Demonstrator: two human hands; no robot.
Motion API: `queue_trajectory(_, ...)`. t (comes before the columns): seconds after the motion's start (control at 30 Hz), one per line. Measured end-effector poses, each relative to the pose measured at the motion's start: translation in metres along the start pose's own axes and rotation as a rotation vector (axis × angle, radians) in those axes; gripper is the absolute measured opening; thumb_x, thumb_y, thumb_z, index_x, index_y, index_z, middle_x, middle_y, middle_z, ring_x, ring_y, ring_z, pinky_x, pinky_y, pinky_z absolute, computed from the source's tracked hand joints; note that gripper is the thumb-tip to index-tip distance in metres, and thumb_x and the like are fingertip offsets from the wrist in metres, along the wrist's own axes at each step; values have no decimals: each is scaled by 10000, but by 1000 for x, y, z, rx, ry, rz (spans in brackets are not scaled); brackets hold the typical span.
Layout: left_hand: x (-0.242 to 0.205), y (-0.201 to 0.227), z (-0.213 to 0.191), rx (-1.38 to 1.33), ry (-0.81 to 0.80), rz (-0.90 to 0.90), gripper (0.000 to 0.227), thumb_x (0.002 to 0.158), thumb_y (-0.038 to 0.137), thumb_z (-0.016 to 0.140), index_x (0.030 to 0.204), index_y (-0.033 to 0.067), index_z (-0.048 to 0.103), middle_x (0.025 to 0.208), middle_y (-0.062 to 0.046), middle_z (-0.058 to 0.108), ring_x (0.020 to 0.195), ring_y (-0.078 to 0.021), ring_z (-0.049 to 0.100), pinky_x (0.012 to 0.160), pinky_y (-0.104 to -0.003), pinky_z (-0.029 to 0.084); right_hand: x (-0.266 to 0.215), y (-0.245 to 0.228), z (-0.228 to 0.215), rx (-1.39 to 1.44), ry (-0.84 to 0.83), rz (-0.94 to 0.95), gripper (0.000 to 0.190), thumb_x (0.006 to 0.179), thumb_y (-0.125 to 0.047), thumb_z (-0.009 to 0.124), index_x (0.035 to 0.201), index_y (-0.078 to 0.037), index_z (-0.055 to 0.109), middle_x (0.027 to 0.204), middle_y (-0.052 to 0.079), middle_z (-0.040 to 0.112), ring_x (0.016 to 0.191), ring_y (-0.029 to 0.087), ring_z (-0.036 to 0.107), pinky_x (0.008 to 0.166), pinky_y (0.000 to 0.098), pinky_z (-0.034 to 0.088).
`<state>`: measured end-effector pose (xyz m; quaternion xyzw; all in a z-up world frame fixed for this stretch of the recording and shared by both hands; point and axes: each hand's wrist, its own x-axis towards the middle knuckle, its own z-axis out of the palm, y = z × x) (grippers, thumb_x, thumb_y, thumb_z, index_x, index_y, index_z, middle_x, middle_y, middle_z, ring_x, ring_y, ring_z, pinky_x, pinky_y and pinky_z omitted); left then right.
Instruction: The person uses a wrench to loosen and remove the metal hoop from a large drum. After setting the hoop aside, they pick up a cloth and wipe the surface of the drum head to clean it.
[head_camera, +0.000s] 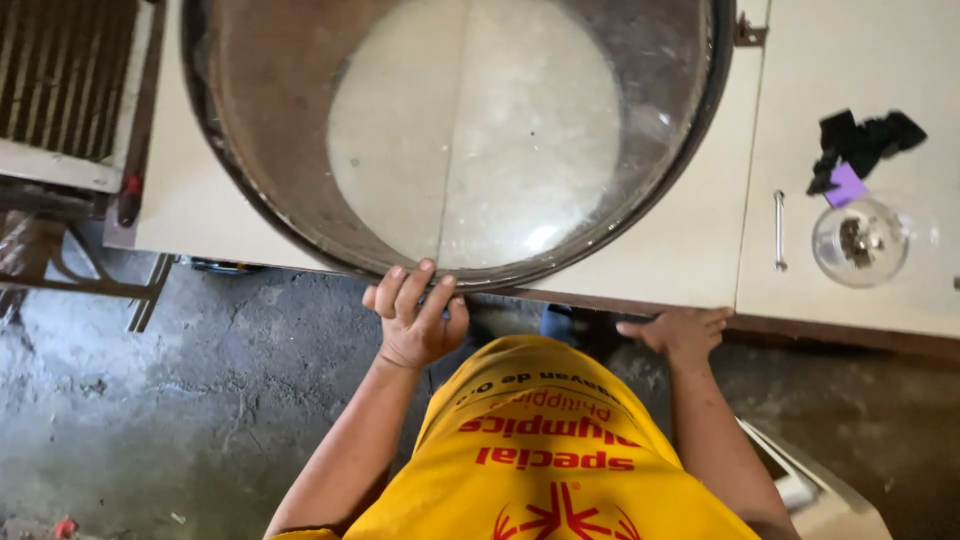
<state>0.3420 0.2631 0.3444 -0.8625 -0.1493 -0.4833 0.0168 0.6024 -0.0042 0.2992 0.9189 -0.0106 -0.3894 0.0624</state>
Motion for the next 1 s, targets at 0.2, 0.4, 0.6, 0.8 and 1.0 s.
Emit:
queue_trajectory(0.2,4,1,-2,-66,6,-5,341,822,266,707,1160,218,713,1336,-58,608,1274,-313,398,1125,-477,298,-15,-9,-4,25,45,0,1443,647,-838,764,1570,148,255,1639,414,68,1539,537,133,1255,545,154)
queue_trajectory(0.4,2,1,-3,-66,-4,-13,324,840,256,713,1160,212,709,1356,-55,595,1297,-314,386,1135,-474,298,7,-1,12,-15,70,-15,1510,601,-921,715,1564,148,256,1638,419,41,1536,546,123,1237,581,121)
queue_trajectory(0.6,7,5,-3,-82,5,-28,365,834,223,717,1198,202,708,1359,-69,590,1303,-318,383,1123,-453,359,12,2,17,-1,78,-17,1532,586,-932,712,1560,157,250,1644,412,-11,1538,548,101,1244,582,105)
queue_trajectory(0.8,7,4,-2,-88,12,-16,372,834,218,729,1204,189,705,1356,-88,585,1292,-341,377,1113,-464,378,8,3,19,30,110,-33,1532,577,-921,723,1548,165,250,1644,405,3,1538,543,114,1238,576,125)
queue_trajectory(1.0,7,5,-2,-90,13,-13,357,856,221,721,1210,170,713,1355,-107,587,1284,-353,389,1098,-475,393,11,6,24,57,129,-45,1553,553,-922,722,1544,169,230,1641,406,5,1532,556,97,1241,580,113)
